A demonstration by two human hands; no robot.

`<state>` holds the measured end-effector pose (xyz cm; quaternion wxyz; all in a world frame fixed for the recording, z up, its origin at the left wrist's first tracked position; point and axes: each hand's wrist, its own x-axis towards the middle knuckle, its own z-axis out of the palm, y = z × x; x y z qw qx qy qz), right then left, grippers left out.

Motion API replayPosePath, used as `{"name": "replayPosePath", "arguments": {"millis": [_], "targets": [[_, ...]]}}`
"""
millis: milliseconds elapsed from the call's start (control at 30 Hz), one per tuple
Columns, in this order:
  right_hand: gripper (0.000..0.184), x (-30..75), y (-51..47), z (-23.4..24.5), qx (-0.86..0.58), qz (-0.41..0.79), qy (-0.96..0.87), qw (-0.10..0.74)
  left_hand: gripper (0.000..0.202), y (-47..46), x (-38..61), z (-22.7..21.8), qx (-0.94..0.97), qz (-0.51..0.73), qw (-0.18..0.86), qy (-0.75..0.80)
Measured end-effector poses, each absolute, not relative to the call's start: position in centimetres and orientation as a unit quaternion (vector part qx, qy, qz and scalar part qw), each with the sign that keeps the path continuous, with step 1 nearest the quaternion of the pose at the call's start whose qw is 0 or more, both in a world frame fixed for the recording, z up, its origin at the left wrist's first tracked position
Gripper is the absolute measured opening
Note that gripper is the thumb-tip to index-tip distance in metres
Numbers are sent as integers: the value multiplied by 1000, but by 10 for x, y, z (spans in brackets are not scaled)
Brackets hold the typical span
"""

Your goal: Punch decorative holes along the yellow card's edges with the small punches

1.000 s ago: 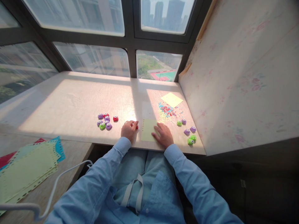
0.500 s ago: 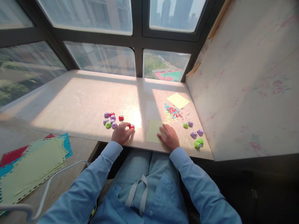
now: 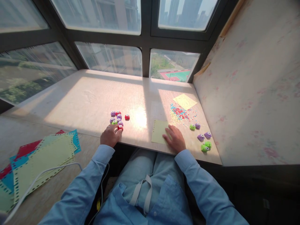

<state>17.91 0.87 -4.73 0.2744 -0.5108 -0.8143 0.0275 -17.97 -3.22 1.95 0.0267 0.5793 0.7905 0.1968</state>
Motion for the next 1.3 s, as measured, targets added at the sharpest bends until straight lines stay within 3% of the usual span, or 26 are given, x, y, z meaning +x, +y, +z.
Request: {"name": "replayPosePath", "arguments": {"millis": [233,467,600,700,967,1300], "targets": [[39,181,9,-47,-501,33,-820,274,27,-38,-153,27,569,213,8,795],[45,182,9,-48,-508,38,-815,274,26,-37,-80,11,620,276,310,665],[43,181,8,-46,-508,36,-819,266,57,-33,-48,11,476,349,491,640],[42,180,8,-44,-510,32,-817,265,65,-30,-37,20,379,357,578,629],[39,178,7,-42,-511,37,-813,274,33,-24,-36,32,220,413,655,594],[39,178,6,-39,-513,46,-815,266,19,-11,-30,28,256,402,663,577]]}}
